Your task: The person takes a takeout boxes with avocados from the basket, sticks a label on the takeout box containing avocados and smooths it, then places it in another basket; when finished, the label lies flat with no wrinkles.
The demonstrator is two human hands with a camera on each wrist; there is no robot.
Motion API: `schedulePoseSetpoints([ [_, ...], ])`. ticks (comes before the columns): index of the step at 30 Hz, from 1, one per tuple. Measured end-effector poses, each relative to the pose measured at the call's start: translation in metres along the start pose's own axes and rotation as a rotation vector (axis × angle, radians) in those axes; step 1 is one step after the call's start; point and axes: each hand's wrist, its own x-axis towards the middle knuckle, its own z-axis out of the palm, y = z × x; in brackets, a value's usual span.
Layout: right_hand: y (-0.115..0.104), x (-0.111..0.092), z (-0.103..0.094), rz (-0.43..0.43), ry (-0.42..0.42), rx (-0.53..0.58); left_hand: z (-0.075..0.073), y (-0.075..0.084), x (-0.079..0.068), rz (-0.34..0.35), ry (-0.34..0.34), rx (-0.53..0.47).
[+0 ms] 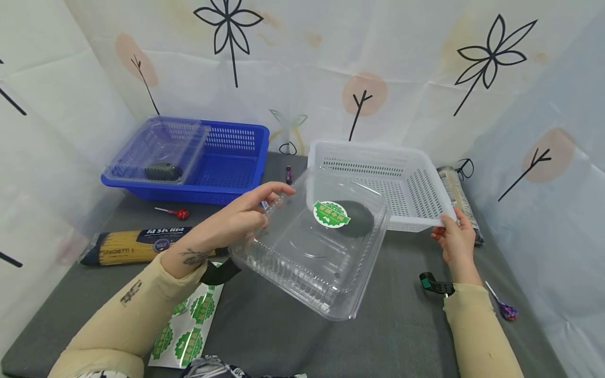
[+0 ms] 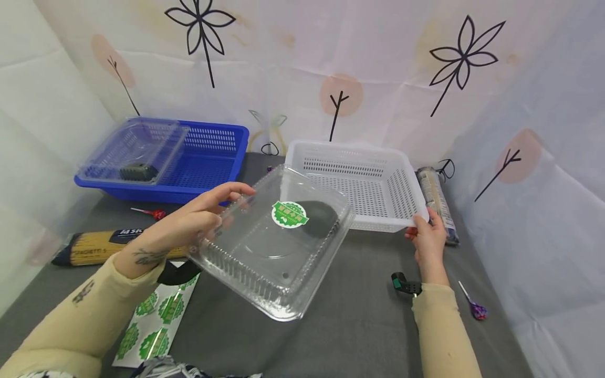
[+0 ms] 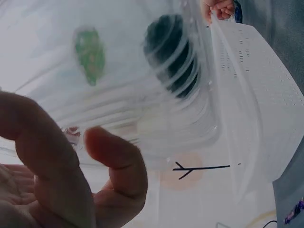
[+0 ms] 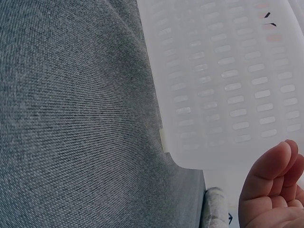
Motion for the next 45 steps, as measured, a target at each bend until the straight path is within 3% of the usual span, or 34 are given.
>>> schedulePoseSetpoints([
  [11, 0.001, 0.0, -0.007, -0.049, -0.016, 0.013, 0.029, -0.001, 0.071, 0.238, 0.097, 0.029],
  [20, 0.005, 0.006, -0.011, -0.021, 0.024, -0.019, 0.058, 0.006, 0.138, 0.313, 0.152, -0.01],
  [29, 0.032, 0.031, -0.027, -0.109, -0.018, -0.037, 0.08, 0.002, 0.201, 0.235, 0.25, -0.023],
  [36, 0.046, 0.045, -0.034, -0.155, -0.045, -0.033, 0.092, -0.004, 0.234, 0.124, 0.277, -0.019],
  [45, 0.014, 0.011, -0.01, -0.07, -0.034, -0.037, 0.1, -0.012, 0.255, 0.02, 0.276, -0.067],
])
